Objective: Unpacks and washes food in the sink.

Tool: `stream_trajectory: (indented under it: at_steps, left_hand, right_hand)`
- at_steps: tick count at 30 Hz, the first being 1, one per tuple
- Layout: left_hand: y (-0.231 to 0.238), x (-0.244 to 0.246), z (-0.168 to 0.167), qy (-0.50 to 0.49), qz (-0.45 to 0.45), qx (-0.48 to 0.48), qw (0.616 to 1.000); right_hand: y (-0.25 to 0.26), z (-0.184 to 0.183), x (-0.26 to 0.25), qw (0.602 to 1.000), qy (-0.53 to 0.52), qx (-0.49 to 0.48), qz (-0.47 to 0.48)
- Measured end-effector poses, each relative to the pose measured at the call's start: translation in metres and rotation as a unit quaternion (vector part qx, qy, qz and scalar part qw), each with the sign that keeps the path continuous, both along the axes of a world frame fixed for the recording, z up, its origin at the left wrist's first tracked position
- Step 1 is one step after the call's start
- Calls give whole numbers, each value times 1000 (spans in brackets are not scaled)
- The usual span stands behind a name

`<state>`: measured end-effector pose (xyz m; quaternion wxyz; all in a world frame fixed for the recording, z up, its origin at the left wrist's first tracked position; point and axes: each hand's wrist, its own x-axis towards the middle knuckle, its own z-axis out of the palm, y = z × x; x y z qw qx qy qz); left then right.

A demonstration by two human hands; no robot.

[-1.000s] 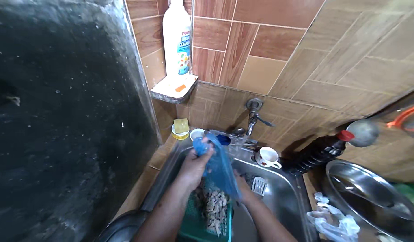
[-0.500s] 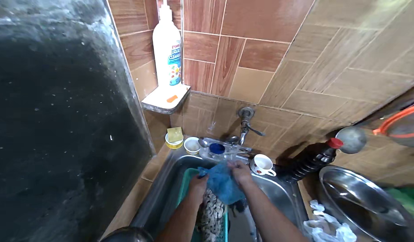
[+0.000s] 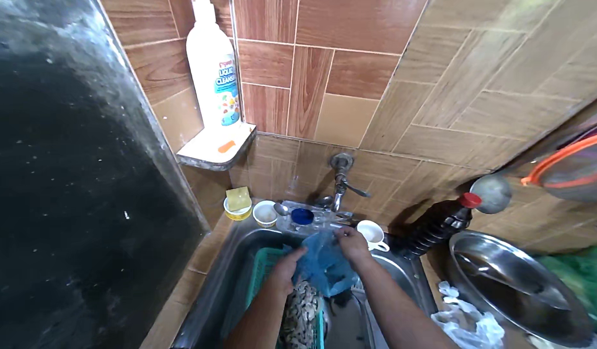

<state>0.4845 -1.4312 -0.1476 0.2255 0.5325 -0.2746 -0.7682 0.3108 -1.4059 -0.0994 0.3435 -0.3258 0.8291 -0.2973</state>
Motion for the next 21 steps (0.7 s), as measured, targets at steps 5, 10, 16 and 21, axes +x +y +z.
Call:
stream_trajectory:
  at_steps: [5, 10, 16, 21]
  left_hand:
    - [0, -17, -13, -205, -173, -115, 956]
    - [-9, -25, 12, -48, -42, 12, 998]
    - [-18, -24, 63, 70, -81, -5, 994]
    - [-36, -10, 42, -35, -158, -169, 972]
  right_hand:
    - [5, 43, 5, 987, -89, -86, -99]
    - [16, 34, -7, 990, -119, -61, -53]
    - [23, -18, -8, 970, 61, 161, 170]
    - [25, -11, -14, 995, -50, 91, 3]
